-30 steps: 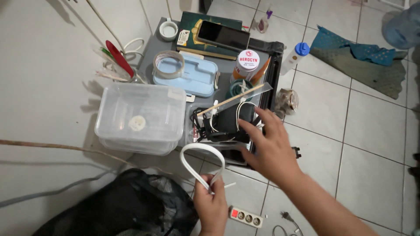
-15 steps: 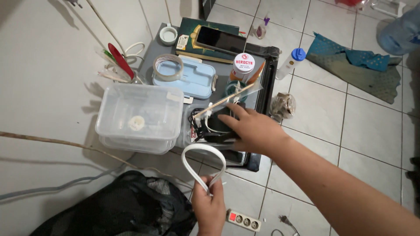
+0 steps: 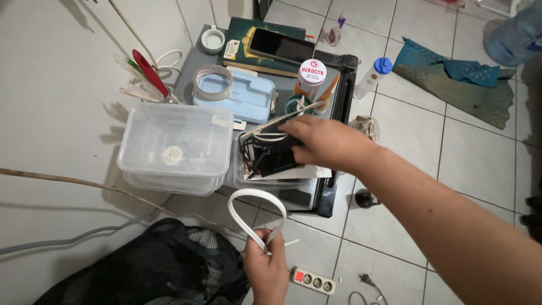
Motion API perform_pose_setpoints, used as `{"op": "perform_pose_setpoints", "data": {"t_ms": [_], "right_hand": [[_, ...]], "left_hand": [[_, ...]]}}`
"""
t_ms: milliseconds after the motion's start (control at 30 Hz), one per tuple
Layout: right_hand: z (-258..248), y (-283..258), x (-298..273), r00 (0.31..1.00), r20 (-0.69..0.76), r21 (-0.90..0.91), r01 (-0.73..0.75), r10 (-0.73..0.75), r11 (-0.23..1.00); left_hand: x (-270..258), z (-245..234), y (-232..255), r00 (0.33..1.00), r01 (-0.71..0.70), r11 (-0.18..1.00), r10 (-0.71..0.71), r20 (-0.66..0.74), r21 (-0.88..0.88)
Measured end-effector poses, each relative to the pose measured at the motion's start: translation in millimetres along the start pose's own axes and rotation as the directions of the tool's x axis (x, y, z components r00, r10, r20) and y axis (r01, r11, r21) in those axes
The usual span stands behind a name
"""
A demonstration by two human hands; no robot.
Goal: Taping an LED light strip onto a wall and connecting it to a power strip.
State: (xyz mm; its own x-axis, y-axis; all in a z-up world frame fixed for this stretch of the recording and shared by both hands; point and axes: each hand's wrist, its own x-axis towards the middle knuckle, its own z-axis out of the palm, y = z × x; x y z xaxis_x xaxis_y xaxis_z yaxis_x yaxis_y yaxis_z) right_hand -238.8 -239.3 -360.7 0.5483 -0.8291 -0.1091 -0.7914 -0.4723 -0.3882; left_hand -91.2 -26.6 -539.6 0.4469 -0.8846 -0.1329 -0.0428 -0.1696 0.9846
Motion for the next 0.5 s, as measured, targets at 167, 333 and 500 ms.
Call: {"op": "perform_pose_setpoints", "data": {"t_ms": [167,333,500], "right_hand": [[-7.8,0.6,7.6,0.998,-0.034,0.002,0.054,-0.054,0.999],[-10.9,0.6,11.5,0.992,-0.061,-0.025,0.113,-0.114,0.993],[-14.5,-5.6,24.4,0.999,-0.04,-0.073,0.012,-0.015,0.997]], "left_hand": [[-2.9,1.9,-1.0,1.0,0.019,0.999,-0.018,0.018,-0.033],[-7.3,1.3,-0.2,0.998,0.064,0.997,-0.063,0.029,-0.044],[-10.1,-0.8,-2.3,0.997,0.065,0.998,-0.064,0.035,-0.014]]}}
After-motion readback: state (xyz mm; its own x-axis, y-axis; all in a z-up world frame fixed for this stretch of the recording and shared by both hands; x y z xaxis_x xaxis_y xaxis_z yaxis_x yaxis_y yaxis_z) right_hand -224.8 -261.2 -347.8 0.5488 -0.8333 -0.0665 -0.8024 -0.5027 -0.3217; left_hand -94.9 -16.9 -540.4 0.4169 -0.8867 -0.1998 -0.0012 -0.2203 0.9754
